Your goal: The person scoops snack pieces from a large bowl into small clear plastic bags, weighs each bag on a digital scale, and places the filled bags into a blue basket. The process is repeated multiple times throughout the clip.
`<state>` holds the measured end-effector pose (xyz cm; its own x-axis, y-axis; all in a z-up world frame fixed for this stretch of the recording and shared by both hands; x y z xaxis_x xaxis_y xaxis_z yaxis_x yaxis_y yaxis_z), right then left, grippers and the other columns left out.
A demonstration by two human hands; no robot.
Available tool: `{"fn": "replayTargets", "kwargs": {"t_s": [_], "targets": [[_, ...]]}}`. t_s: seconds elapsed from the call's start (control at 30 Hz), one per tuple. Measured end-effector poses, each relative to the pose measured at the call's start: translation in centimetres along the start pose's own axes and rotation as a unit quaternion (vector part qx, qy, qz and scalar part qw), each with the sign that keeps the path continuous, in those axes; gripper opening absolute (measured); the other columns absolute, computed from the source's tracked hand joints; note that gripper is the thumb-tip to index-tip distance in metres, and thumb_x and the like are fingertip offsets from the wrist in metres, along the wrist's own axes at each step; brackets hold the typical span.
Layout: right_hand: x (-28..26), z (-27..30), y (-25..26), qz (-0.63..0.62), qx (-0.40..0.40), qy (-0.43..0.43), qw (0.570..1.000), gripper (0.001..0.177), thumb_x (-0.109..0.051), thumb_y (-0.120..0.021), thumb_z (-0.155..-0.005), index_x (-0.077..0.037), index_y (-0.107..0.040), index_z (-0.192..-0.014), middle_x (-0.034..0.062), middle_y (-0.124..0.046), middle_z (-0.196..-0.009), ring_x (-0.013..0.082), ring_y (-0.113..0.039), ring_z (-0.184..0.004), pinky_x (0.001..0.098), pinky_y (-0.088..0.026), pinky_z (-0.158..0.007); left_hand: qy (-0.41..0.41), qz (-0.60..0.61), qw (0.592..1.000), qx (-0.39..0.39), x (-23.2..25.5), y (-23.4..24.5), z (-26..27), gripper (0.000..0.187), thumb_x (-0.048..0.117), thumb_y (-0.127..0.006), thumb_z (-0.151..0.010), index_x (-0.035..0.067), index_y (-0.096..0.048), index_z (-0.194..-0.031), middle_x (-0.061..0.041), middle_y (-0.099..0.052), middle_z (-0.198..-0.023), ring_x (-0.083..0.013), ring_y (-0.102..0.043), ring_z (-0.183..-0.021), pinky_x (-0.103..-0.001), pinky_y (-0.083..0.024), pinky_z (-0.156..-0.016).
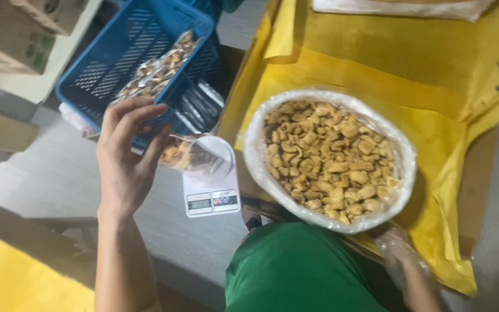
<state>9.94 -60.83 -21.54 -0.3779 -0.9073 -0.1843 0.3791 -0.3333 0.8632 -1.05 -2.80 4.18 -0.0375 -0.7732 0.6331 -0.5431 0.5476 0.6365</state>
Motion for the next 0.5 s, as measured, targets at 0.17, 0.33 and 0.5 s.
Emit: {"fn": "replayTargets", "kwargs": {"t_s": [0.17, 0.33, 0.5], "targets": [[-3.0, -0.9, 5.2, -0.058, 0.097, 0.083, 0.990, 0.029, -0.023, -0.059, -0.102, -0.009, -0.067, -0.127, 0.0143, -0.072, -0.115, 0.0249, -0.063, -0.083, 0.0424, -0.049, -0.072, 0.004, -0.061, 0.997, -0.045, -1.6, 3.5, 0.7, 0.019, 0.013, -0.074, -0.096, 0.004, -0.068, -0.111, -0.013, -0.058, -0.138, -0.0271, -0.062, -0.119, -0.039, -0.055, -0.096], [-15.4, 3.5, 9.8, -0.200, 0.084, 0.268, 0.939, 0.033, -0.027, -0.061, -0.105, -0.008, -0.067, -0.132, 0.0166, -0.072, -0.112, 0.0280, -0.059, -0.074, 0.0455, -0.047, -0.060, 0.025, -0.077, 0.993, -0.081, -5.2, 2.9, 1.9, 0.015, 0.022, -0.066, -0.109, 0.007, -0.067, -0.108, -0.016, -0.040, -0.151, -0.0332, -0.044, -0.140, -0.049, -0.047, -0.120], [-25.8, 6.0, 6.1, -0.264, -0.146, 0.175, 0.937, 0.038, -0.024, -0.072, -0.093, -0.014, -0.070, -0.130, 0.0131, -0.073, -0.105, 0.0207, -0.064, -0.081, 0.0386, -0.057, -0.071, 0.068, -0.146, 0.972, -0.169, -7.1, 0.9, 1.6, 0.071, 0.039, -0.075, -0.082, 0.011, -0.057, -0.145, -0.031, -0.007, -0.166, -0.0527, -0.011, -0.150, -0.062, -0.030, -0.116]]}}
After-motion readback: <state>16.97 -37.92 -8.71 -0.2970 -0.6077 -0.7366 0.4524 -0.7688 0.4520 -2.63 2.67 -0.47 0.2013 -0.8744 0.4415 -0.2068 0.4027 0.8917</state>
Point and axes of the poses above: each hand's wrist, its own z-axis away from the middle knuckle, its own y-axis out of the back of the hand, x = y × z, the point moved 4 cm from there along -z, towards the middle knuckle
